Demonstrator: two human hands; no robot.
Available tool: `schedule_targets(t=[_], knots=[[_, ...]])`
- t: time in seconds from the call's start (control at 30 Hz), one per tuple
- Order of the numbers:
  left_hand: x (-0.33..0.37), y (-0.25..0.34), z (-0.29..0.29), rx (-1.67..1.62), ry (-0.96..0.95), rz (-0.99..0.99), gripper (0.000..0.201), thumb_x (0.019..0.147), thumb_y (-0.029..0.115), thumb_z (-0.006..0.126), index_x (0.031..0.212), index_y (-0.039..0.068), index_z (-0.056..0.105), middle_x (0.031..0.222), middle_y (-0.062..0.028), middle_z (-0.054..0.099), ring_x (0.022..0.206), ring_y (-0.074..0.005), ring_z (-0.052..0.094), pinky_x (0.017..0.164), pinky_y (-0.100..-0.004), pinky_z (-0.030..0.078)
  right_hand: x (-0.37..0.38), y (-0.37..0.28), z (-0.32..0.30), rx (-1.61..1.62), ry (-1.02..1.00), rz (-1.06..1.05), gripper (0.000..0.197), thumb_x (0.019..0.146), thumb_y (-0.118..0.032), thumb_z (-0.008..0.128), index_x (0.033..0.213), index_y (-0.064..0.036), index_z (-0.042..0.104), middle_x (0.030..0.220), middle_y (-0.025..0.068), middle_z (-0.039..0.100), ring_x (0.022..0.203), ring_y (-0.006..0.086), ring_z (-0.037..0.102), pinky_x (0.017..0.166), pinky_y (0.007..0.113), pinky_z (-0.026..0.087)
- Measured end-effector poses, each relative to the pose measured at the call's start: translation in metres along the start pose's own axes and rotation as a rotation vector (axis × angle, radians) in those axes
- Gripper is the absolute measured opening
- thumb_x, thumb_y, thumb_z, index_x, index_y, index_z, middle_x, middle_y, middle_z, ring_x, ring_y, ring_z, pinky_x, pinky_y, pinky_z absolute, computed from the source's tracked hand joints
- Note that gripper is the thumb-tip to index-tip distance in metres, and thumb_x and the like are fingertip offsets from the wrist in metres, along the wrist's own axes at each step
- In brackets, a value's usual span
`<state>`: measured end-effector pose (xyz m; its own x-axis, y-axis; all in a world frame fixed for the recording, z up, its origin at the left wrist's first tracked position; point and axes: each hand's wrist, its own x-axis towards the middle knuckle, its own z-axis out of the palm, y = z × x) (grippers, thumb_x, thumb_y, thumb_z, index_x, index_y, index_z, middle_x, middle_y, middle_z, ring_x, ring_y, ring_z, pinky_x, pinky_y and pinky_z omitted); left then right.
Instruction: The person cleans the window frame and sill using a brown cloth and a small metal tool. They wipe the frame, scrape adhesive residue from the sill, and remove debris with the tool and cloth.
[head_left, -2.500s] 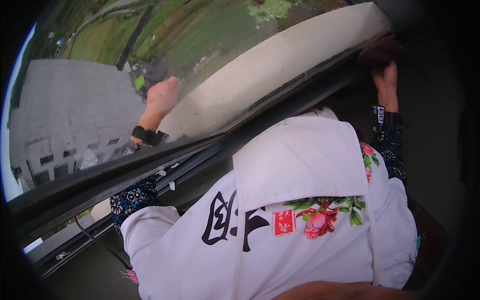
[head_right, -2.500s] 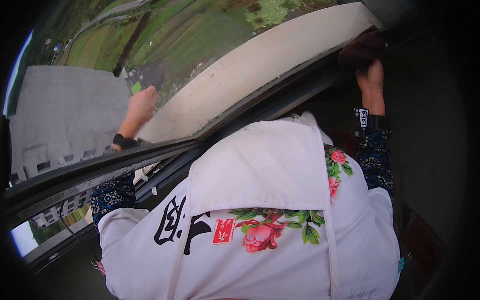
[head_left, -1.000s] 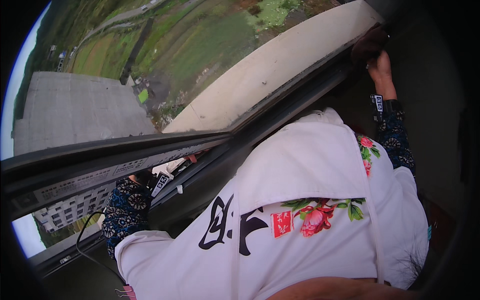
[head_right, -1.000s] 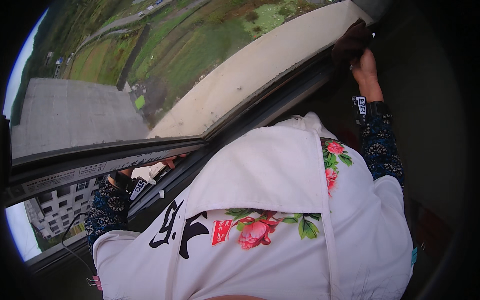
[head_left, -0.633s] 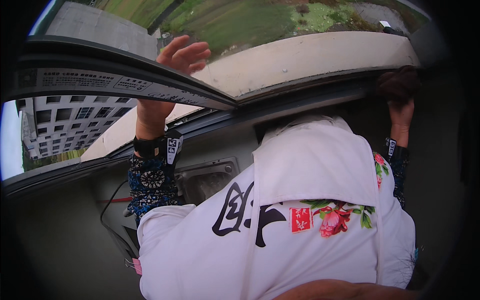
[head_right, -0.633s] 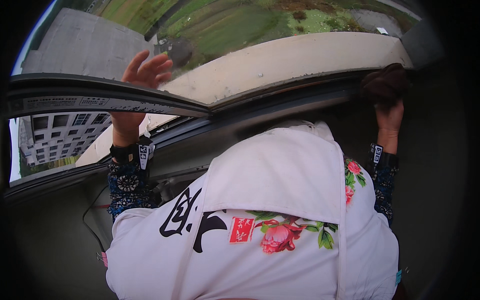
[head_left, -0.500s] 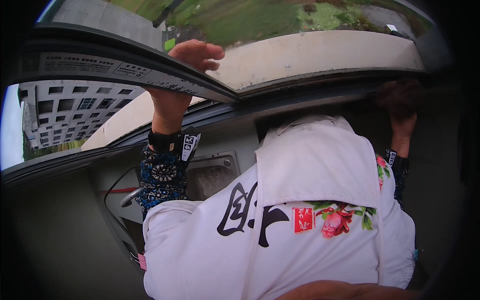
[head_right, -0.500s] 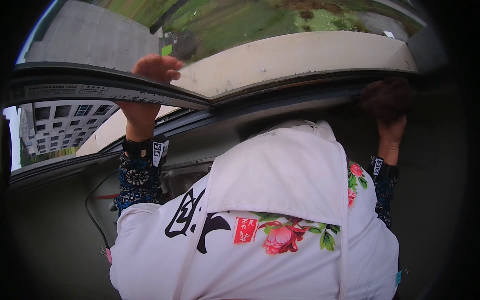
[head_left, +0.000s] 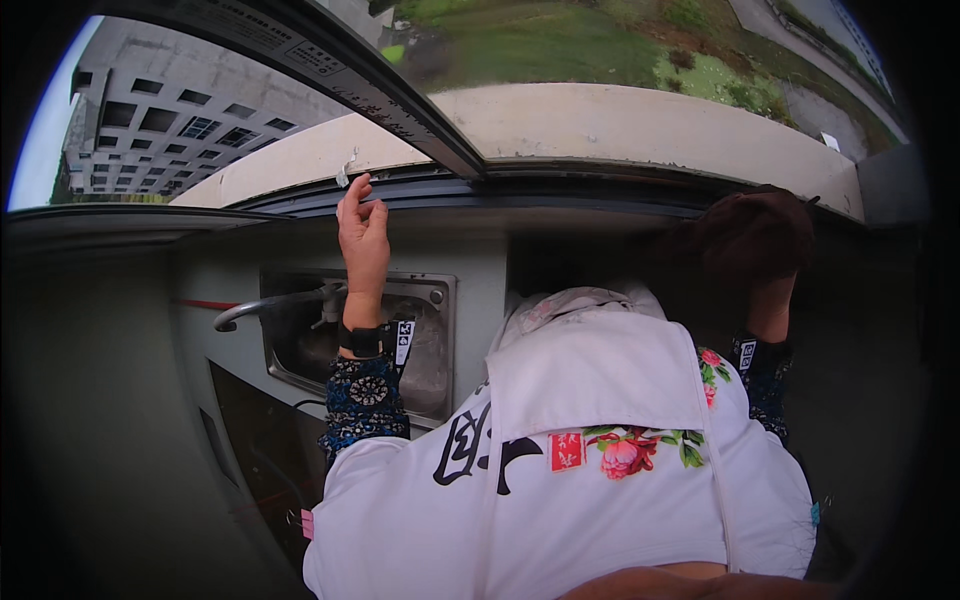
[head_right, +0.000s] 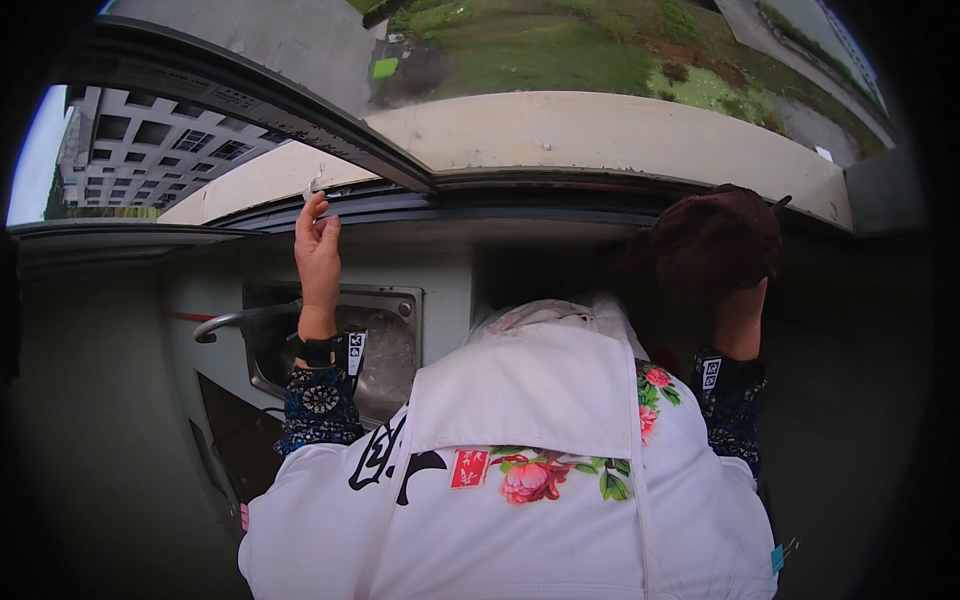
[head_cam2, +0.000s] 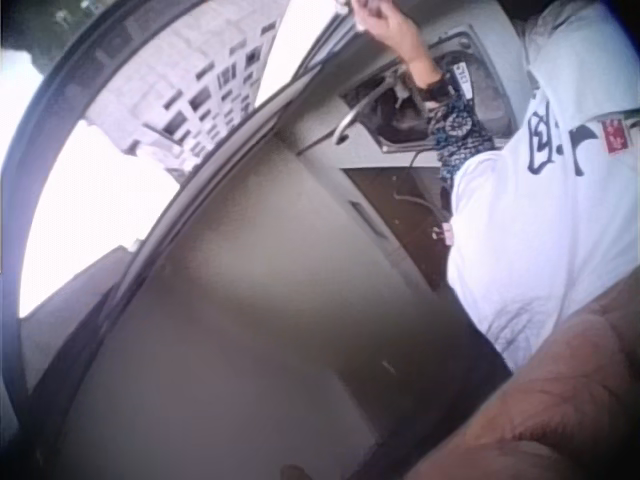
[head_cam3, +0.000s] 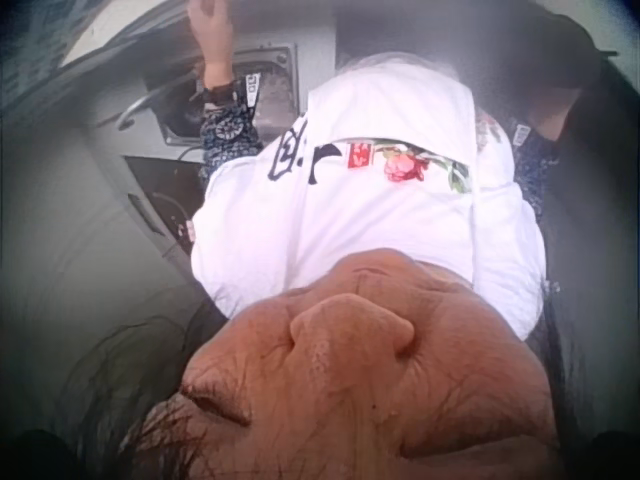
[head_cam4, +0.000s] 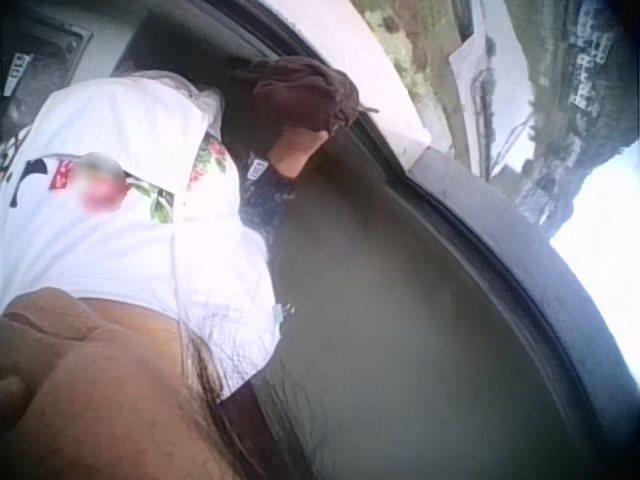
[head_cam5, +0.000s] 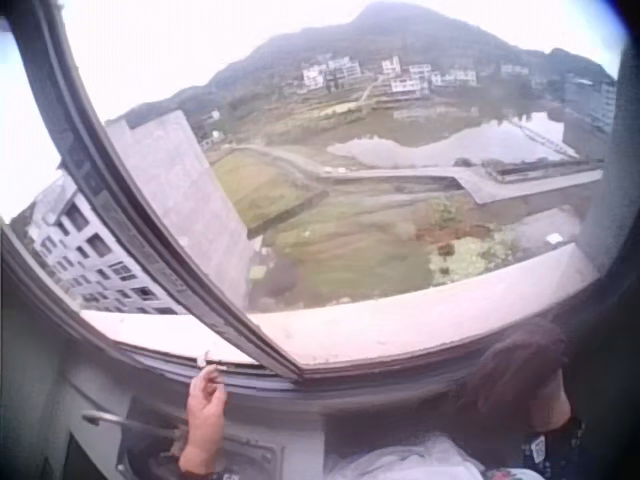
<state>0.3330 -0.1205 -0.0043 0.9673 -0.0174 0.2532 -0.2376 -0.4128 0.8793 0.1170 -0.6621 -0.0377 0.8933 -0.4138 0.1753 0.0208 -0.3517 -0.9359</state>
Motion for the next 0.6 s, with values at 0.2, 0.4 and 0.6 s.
schedule_targets(t=[0.2, 0.4, 0.6], knots=[[0.012, -0.06, -0.065, 0.503, 0.15, -0.146, 0.035, 0.095, 0.009, 0.056, 0.128, 0.003, 0.061, 0.12, -0.0161, 0.069, 0.111, -0.0303, 0.065, 0.096, -0.0404, 0.051, 0.008, -0.027, 0.03, -0.386, -0.277, -0.304, 0.04, 0.099, -0.03, 0.057, 0.128, -0.0032, 0.059, 0.125, 0.0114, 0.064, 0.115, 0.0242, 0.063, 0.102, 0.035, 0.05], [0.076, -0.06, -0.09, 0.849, 0.029, -0.042, 0.037, 0.094, 0.02, 0.057, 0.126, 0.002, 0.062, 0.117, -0.0196, 0.069, 0.107, -0.0391, 0.065, 0.095, -0.0491, 0.05, 0.006, -0.021, 0.047, 0.658, -0.215, 0.237, 0.046, 0.092, -0.022, 0.062, 0.131, 0.0024, 0.06, 0.127, 0.0109, 0.066, 0.116, 0.0208, 0.064, 0.101, 0.035, 0.051], [0.081, -0.049, -0.072, 0.846, -0.061, 0.014, 0.034, 0.087, 0.019, 0.069, 0.118, 0.005, 0.066, 0.095, -0.0115, 0.073, 0.093, -0.0369, 0.065, 0.084, -0.0497, 0.048, 0.018, -0.03, 0.05, 0.632, -0.205, 0.23, 0.042, 0.09, -0.017, 0.064, 0.127, 0.0023, 0.063, 0.128, 0.0101, 0.065, 0.115, 0.0206, 0.065, 0.101, 0.034, 0.051]])
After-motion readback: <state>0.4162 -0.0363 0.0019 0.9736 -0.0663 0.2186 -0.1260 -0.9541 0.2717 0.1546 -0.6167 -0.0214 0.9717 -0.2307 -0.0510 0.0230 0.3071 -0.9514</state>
